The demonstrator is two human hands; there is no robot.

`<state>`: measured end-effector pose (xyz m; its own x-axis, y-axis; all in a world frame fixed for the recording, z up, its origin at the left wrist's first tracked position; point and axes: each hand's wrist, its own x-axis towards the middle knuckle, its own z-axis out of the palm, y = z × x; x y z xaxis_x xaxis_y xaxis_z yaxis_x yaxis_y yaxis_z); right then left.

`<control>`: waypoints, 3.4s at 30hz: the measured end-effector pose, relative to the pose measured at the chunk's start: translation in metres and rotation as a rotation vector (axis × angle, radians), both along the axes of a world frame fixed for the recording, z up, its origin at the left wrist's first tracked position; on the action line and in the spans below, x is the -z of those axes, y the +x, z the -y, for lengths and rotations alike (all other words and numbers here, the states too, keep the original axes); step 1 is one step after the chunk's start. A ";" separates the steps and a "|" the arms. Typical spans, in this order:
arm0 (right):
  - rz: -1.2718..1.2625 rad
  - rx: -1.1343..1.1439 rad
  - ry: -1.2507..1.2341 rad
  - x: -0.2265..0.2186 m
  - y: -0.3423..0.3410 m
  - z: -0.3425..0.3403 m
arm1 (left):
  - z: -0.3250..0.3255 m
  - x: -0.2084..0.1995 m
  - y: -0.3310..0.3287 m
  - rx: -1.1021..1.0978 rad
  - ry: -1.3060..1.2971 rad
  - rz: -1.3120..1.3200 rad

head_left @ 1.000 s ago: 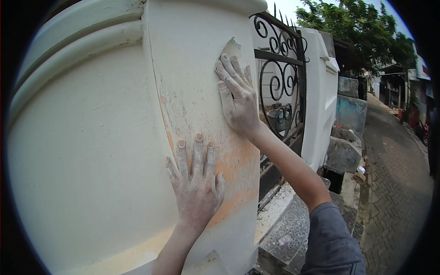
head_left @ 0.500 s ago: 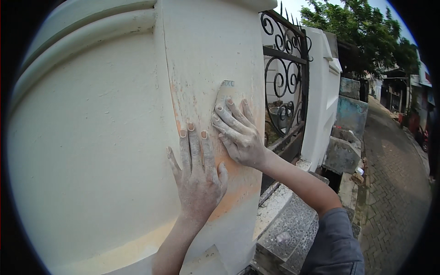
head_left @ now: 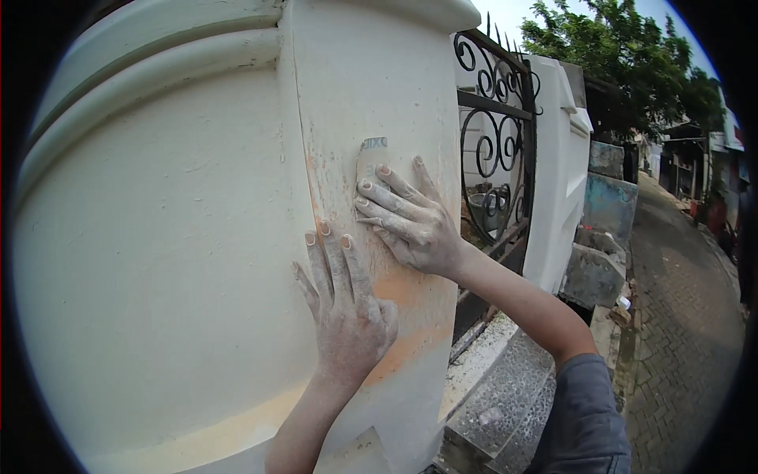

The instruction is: The person sands a white wall with sandpaper.

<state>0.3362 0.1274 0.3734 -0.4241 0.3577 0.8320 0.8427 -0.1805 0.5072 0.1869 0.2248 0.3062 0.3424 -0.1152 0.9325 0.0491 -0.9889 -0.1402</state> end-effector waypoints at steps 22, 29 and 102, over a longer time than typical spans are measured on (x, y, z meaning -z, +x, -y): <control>-0.127 -0.099 0.164 -0.015 -0.016 -0.017 | -0.004 -0.003 0.003 0.212 -0.075 0.029; -0.032 -0.091 0.268 -0.119 -0.018 -0.019 | 0.003 -0.003 0.005 0.263 -0.069 0.030; -0.035 -0.047 -0.056 0.067 0.029 0.024 | 0.002 0.002 0.005 0.451 -0.217 0.048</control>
<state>0.3648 0.1030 0.3062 -0.4126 0.3845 0.8258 0.8670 -0.1123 0.4855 0.1917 0.2228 0.3041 0.2596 -0.0432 0.9647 -0.3885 -0.9193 0.0634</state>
